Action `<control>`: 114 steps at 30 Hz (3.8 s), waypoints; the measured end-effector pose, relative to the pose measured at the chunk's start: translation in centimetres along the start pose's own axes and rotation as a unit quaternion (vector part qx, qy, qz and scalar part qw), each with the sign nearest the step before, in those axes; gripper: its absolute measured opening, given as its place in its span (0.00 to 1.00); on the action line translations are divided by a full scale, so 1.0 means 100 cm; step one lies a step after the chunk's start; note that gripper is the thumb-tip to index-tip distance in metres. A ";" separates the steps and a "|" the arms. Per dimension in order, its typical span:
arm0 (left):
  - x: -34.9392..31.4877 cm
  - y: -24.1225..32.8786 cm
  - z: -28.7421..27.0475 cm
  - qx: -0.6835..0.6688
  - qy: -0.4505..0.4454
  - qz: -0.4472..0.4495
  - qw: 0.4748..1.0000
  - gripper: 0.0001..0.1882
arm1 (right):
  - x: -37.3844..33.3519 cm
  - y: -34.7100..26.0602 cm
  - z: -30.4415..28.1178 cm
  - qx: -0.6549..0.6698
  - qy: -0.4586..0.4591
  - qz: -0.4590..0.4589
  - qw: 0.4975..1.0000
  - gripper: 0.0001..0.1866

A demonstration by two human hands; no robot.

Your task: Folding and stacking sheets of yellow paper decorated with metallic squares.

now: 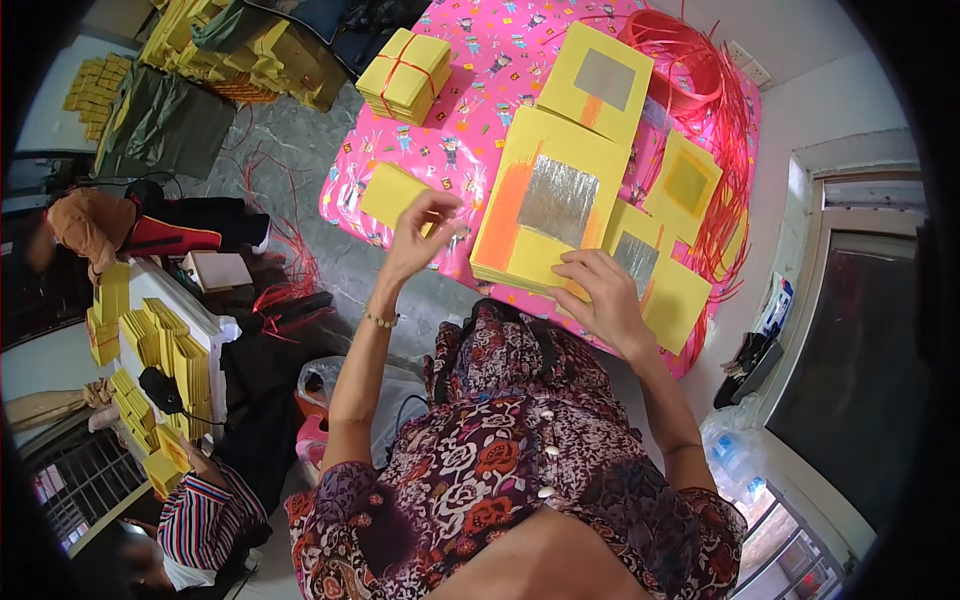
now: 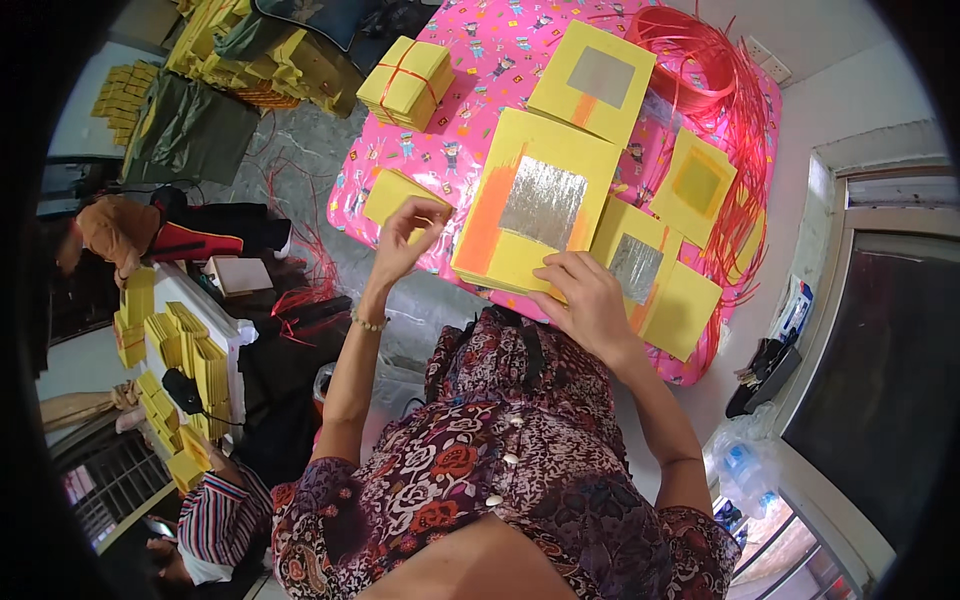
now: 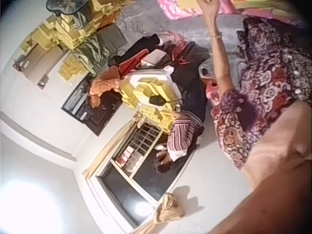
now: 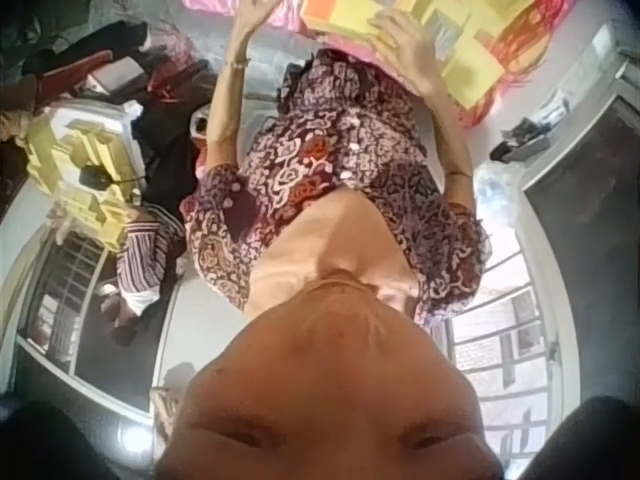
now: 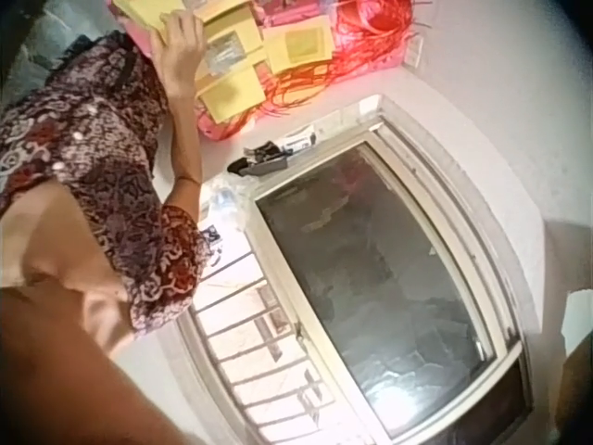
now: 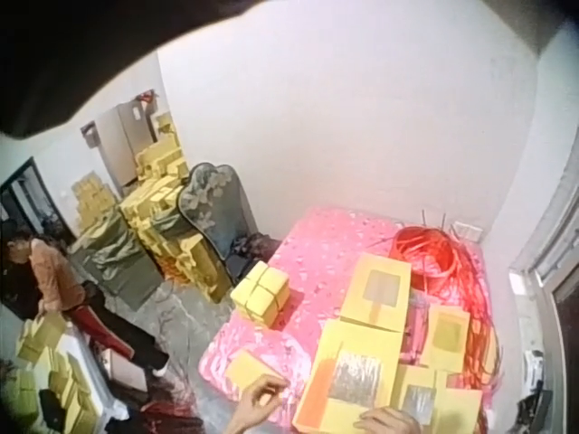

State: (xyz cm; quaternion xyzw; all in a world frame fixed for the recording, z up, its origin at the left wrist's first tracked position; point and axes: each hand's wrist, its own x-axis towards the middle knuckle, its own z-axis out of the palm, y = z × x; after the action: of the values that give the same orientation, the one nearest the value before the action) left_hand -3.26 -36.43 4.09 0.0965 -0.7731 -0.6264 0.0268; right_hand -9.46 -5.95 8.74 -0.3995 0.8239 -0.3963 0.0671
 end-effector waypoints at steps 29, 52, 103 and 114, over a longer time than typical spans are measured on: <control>-0.019 0.063 0.030 0.197 -0.038 0.059 0.978 0.14 | 0.014 0.027 0.004 0.194 -0.024 0.158 0.968 0.12; -0.019 0.070 0.027 0.223 -0.058 0.062 0.971 0.17 | 0.017 0.025 0.003 0.203 -0.028 0.167 0.964 0.13; 0.049 0.069 0.102 0.504 -0.125 0.201 0.831 0.38 | 0.150 0.103 0.000 0.033 0.033 0.078 0.996 0.14; 0.050 0.071 0.100 0.492 -0.138 0.199 0.836 0.37 | 0.153 0.100 -0.001 0.063 0.014 0.112 0.992 0.14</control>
State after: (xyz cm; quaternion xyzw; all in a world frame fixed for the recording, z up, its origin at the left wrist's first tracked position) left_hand -10.60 -26.37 8.43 -0.1470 -0.9774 -0.1519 -0.0070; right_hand -25.83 -13.11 4.91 -0.2946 0.8378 -0.4426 0.1245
